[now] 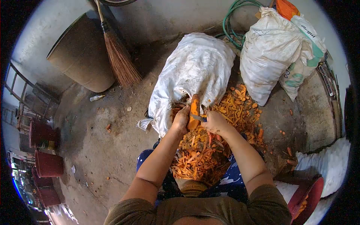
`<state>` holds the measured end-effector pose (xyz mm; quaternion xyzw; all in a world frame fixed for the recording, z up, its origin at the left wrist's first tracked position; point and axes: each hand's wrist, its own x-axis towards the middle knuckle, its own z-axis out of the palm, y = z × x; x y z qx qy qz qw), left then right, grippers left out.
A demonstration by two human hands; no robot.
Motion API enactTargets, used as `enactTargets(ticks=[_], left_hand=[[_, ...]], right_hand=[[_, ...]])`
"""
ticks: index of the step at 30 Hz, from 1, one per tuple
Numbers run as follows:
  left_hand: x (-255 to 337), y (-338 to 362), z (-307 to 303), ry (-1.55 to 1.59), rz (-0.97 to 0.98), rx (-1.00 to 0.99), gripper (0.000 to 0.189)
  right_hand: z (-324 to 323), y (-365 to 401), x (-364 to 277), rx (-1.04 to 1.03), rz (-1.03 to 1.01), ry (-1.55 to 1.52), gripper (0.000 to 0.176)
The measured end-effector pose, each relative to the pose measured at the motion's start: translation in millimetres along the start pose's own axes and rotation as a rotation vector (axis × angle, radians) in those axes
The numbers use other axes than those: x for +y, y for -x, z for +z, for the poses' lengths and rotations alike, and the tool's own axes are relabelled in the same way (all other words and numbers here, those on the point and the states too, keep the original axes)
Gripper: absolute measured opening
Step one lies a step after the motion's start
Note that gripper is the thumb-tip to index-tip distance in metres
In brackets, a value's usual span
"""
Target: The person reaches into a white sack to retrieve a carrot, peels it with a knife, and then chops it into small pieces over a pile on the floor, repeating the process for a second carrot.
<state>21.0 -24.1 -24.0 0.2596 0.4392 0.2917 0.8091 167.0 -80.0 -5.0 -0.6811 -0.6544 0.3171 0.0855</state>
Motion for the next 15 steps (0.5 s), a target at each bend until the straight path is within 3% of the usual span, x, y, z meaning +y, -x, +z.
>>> enactTargets(ticks=[2,4,6,10,15], left_hand=[[-11.7,-13.7,-11.2,0.057,0.005,-0.061,0.032],[-6.6,-5.1,-3.2,0.113,0.009,-0.124,0.033],[0.3,8.3,4.8,-0.123,0.063,-0.024,0.031],[-7.8,-4.9,-6.1,-0.054,0.089,-0.078,0.03],[-9.7,-6.5,-9.6,-0.051,-0.093,-0.142,0.028]], right_hand=[[0.2,-1.1,3.0,0.023,0.046,-0.033,0.034],[-5.7,-0.8,3.0,-0.003,0.091,-0.034,0.034],[-9.4,-1.3,0.7,-0.03,0.132,-0.035,0.034],[-2.8,-5.9,5.2,0.004,0.122,0.099,0.034],[-0.6,-14.6,18.5,0.077,0.186,0.199,0.035]])
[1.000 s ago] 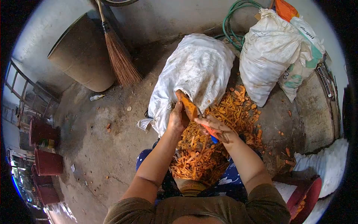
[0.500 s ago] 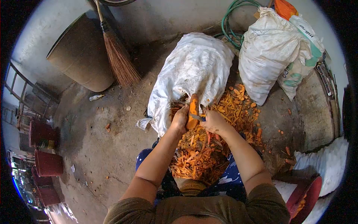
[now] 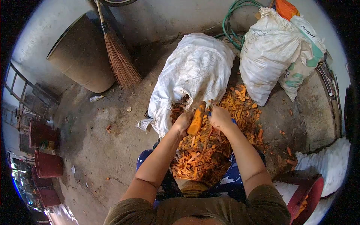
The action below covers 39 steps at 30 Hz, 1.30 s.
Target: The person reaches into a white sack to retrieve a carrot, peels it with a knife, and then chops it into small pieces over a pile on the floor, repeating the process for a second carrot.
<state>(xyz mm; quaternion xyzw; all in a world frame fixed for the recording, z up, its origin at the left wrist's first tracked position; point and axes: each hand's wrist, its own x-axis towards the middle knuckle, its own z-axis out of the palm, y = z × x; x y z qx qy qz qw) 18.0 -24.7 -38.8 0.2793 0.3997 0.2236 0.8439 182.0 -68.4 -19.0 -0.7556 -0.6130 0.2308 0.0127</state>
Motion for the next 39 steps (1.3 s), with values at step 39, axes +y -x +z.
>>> enactTargets(ticks=[39], left_hand=[[-44.2,19.1,28.0,0.032,-0.293,-0.123,0.033]], right_hand=[[-26.6,-3.7,36.1,0.525,0.389,-0.223,0.056]])
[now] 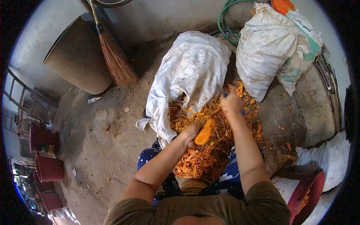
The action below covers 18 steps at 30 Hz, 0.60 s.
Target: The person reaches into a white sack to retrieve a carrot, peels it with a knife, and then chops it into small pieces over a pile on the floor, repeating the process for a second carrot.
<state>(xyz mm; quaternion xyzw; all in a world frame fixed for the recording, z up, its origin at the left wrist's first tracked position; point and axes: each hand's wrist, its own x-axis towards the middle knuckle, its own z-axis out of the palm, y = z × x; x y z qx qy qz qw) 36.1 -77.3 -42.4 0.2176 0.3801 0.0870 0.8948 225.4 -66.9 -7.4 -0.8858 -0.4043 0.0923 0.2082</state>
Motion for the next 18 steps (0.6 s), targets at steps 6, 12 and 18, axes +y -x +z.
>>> enactTargets(ticks=[6,12,18], left_hand=[[7.0,13.2,-4.4,0.16,0.008,-0.015,0.035],[-0.4,-7.2,-15.3,0.238,0.048,-0.093,0.038],[10.2,21.2,23.6,0.045,0.013,0.16,0.034]], right_hand=[[-2.5,-29.5,34.0,0.043,0.239,0.16,0.06],[-4.6,19.7,-16.8,0.003,-0.187,-0.202,0.049],[20.6,24.1,-19.2,-0.111,-0.23,0.042,0.051]])
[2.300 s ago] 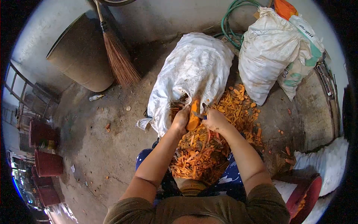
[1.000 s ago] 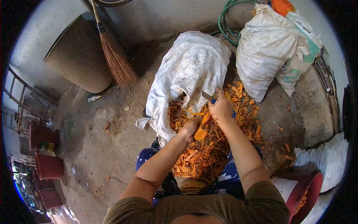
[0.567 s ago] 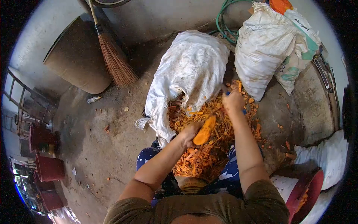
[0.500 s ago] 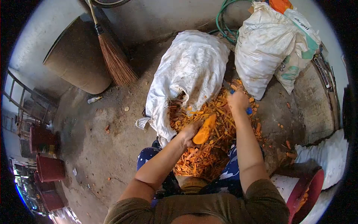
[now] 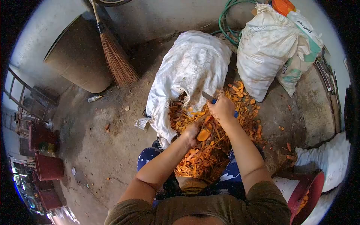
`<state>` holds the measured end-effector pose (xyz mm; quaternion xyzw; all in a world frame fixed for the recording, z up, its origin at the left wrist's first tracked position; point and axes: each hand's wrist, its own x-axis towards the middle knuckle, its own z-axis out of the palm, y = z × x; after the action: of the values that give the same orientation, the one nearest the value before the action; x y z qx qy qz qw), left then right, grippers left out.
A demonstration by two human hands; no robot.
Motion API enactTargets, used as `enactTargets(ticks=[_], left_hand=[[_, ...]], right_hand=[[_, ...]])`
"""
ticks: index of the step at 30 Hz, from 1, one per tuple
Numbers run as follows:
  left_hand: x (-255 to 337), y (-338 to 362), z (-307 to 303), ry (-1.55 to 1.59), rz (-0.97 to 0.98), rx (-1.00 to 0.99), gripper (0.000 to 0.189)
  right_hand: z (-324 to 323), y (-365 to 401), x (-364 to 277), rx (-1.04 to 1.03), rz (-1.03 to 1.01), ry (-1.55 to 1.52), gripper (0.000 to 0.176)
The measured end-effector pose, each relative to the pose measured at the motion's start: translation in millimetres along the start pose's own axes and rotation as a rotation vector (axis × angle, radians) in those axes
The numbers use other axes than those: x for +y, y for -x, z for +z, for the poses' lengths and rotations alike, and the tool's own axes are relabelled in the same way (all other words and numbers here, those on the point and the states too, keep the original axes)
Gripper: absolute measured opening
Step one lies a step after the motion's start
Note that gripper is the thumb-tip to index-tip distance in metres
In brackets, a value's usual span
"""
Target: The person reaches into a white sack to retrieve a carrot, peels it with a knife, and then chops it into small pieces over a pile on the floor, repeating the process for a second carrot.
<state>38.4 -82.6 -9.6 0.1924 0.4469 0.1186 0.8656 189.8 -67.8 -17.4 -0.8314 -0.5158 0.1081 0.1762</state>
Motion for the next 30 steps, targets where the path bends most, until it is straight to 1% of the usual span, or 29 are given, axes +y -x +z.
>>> enactTargets(ticks=[1,2,3,4,6,7,9,10,11,12,13,15,16,17,18,19,21,22,23,24,25,27,28,30], left_hand=[[-0.3,-1.7,-2.2,-0.003,-0.001,0.001,0.034],[-1.6,-5.0,-6.2,-0.056,-0.001,-0.045,0.034],[-2.7,-6.3,-8.8,-0.11,0.0,-0.092,0.035],[-4.1,-3.8,-9.0,-0.113,0.0,-0.092,0.035],[-9.3,3.6,-10.2,0.041,-0.028,-0.168,0.035],[-9.0,4.2,-12.3,0.039,-0.031,-0.167,0.035],[-4.1,2.6,-15.7,0.057,-0.005,-0.219,0.035],[-1.1,1.6,-16.0,0.059,-0.002,-0.221,0.035],[1.7,0.1,-15.5,0.044,0.008,-0.125,0.035],[2.3,-1.4,-15.4,0.03,0.016,-0.029,0.035],[-0.1,-6.6,-17.2,0.032,0.018,-0.03,0.035],[-2.1,-13.4,-15.2,0.04,0.021,-0.042,0.035],[-2.3,-10.6,-10.4,0.038,0.021,-0.041,0.035],[-3.0,-6.6,-5.3,-0.023,0.037,0.019,0.034],[-2.3,-2.0,-0.3,-0.085,0.054,0.078,0.033],[-3.3,-6.6,-3.2,-0.089,0.052,0.079,0.033],[-8.0,-19.5,-14.5,-0.111,-0.018,0.067,0.031],[-10.4,-19.2,-16.1,-0.112,-0.017,0.067,0.031],[-14.1,-17.7,-18.5,-0.076,0.0,-0.046,0.031],[-15.7,-16.2,-20.6,-0.042,0.016,-0.158,0.031],[-14.5,-14.1,-20.7,-0.045,0.013,-0.157,0.031],[-10.7,-9.9,-18.6,-0.065,0.035,-0.113,0.036],[-8.7,-11.4,-22.9,-0.064,0.038,-0.113,0.036],[-4.6,-14.0,-30.7,0.078,0.003,-0.119,0.032]], right_hand=[[1.5,-2.0,3.9,0.029,-0.001,-0.005,0.051],[0.5,-4.4,9.7,0.029,0.0,-0.006,0.051],[-5.1,-7.8,14.5,0.078,0.085,-0.009,0.053],[-12.2,-12.8,20.1,0.129,0.17,-0.013,0.055],[-31.9,-26.3,38.6,0.085,0.426,0.109,0.061],[-41.1,-26.9,43.0,0.084,0.429,0.108,0.061],[-56.8,-29.0,49.4,0.009,0.559,-0.014,0.066],[-38.4,-30.6,52.6,0.26,0.445,0.107,0.061],[-25.2,-31.9,59.9,0.262,0.441,0.109,0.061],[-24.0,-24.3,45.6,0.244,0.314,-0.05,0.057],[-23.1,-16.0,31.8,0.224,0.186,-0.208,0.054],[-23.8,0.1,9.4,0.126,0.079,-0.22,0.051],[-18.3,3.4,5.6,0.115,0.03,-0.135,0.055],[-13.7,3.0,2.7,0.115,0.032,-0.138,0.055],[-9.2,2.4,0.9,0.058,0.053,-0.037,0.056],[-5.2,0.9,0.9,0.001,0.074,0.063,0.057],[-6.4,-3.8,7.2,0.011,0.071,0.086,0.059],[-16.5,-8.0,10.0,0.009,0.167,0.053,0.062],[-23.8,-13.0,16.4,0.006,0.264,0.02,0.064],[-13.2,-24.2,36.9,0.096,0.302,0.079,0.069],[-31.8,-21.3,34.2,0.086,0.346,0.039,0.07],[-41.0,-24.9,41.3,0.13,0.446,0.077,0.07],[-42.6,-27.2,45.6,0.132,0.443,0.077,0.07],[-42.2,-30.4,52.1,0.157,0.47,0.105,0.066]])
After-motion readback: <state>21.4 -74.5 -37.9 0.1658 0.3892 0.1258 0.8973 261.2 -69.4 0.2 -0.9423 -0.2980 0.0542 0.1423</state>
